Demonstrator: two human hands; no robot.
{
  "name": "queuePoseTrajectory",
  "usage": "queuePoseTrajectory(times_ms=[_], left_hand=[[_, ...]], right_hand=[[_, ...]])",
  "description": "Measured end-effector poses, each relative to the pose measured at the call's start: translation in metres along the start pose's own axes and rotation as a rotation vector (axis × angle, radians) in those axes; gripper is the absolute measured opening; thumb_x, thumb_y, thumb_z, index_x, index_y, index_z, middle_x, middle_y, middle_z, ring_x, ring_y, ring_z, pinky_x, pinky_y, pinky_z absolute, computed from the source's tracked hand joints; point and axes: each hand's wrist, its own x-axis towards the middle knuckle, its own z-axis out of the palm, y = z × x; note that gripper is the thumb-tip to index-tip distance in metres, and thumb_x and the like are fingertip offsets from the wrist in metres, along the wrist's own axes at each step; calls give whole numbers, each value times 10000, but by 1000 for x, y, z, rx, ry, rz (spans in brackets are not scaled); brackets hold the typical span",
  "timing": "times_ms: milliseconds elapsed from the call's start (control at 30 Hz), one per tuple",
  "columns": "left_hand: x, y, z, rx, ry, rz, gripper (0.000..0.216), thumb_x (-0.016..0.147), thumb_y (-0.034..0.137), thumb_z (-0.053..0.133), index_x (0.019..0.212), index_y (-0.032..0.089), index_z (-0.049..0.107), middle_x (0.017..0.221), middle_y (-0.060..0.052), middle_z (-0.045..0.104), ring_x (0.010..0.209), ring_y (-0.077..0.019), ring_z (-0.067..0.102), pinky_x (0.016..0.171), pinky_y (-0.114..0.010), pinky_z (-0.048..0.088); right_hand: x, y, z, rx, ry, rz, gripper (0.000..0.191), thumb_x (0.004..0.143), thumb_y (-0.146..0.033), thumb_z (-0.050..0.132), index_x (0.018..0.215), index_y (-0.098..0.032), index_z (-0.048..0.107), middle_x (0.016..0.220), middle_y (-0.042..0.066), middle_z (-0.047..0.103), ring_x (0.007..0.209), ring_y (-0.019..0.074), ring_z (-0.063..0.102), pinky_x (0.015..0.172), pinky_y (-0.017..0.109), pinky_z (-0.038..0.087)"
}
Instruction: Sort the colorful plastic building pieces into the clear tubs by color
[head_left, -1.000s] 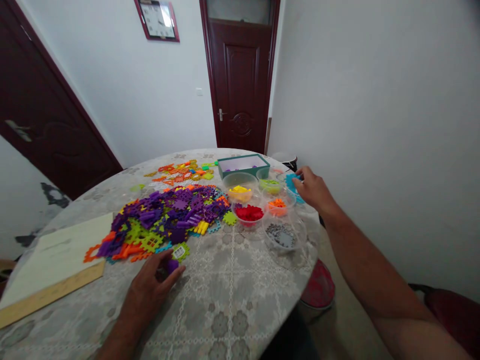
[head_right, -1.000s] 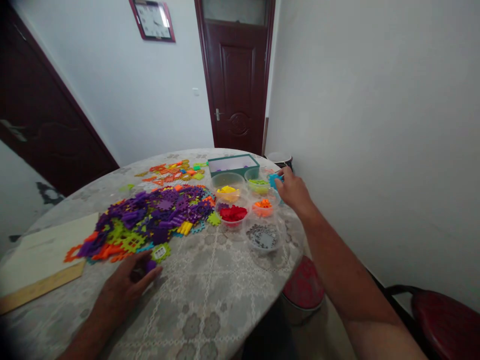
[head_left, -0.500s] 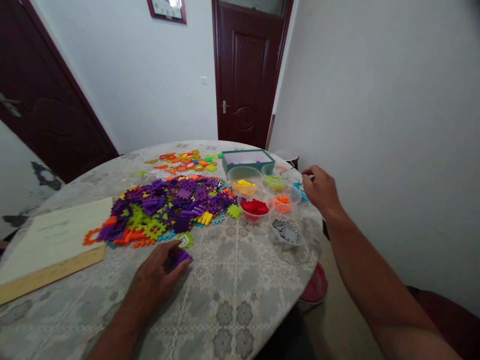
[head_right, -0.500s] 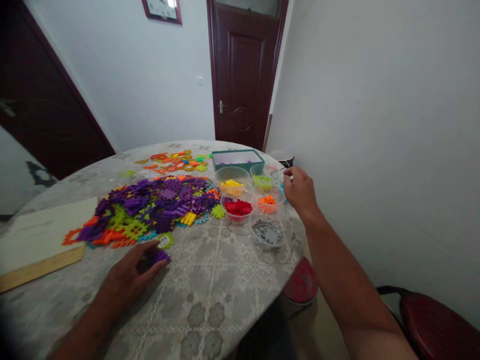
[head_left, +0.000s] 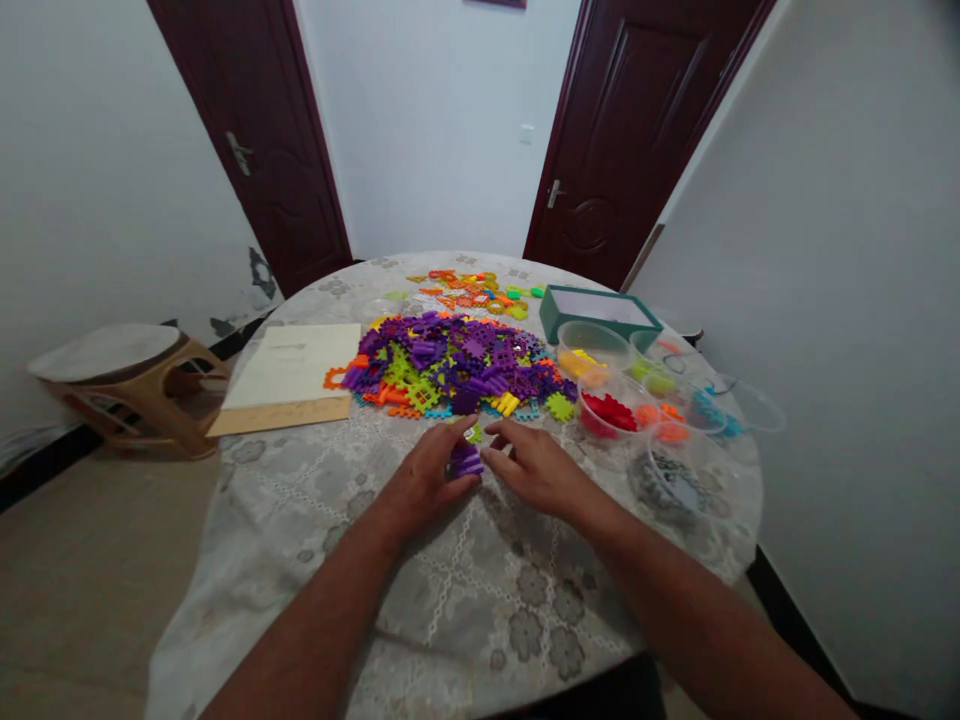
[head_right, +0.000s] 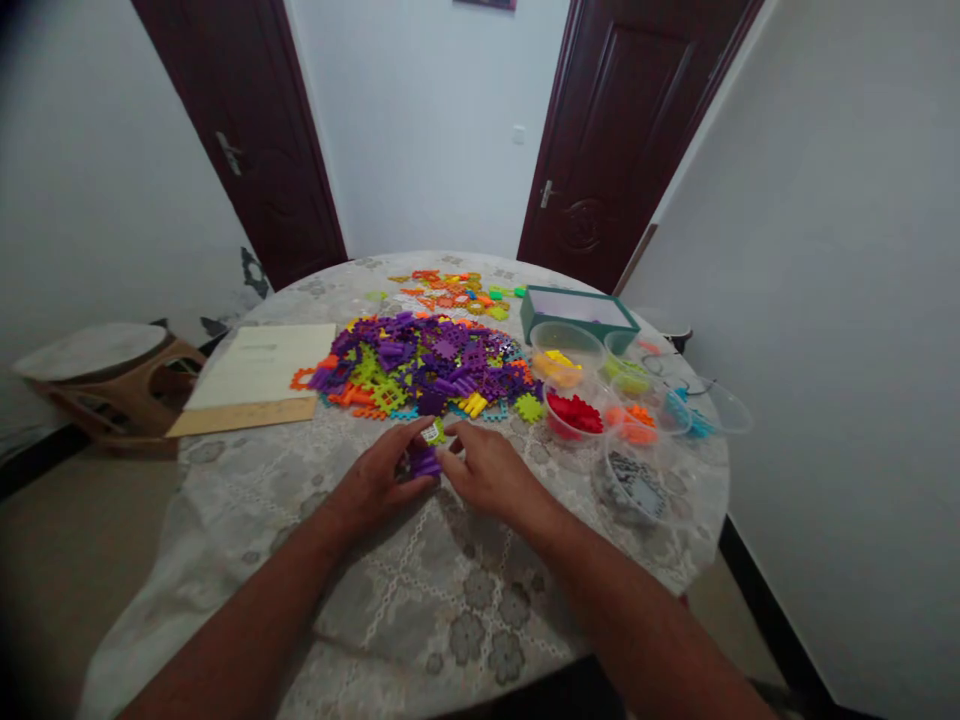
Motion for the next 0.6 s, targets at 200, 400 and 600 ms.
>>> queuePoseTrajectory(times_ms=[200,400,600], left_hand=[[-2,4,0,-11,23,119,765,922,270,755,1595,298,393,1380,-106,613,1286,-260,600,1113,-466,527],[5,-8,0,335,33,9,542,919,227,716,1446,209,591,1459,-155,606,1357,-341,545,1186,-560,461],[11,-13,7,473,-23,-63,480,954,250,688,1428,212,626,1475,-147,635,1366,-342,564,1188,-548,462]], right_hand=[[5,10,19,228,-69,108,194,959,-202,606,1105,-197,734,973,26,781,840,176,697,729,273,479],[-4,0,-56,-124,-141,13,155,942,-196,668,1072,-234,743,959,22,782,837,172,684,747,279,469],[62,49,-153,-261,80,146,119,909,-204,699,1009,-201,764,920,52,786,731,162,686,686,261,504]])
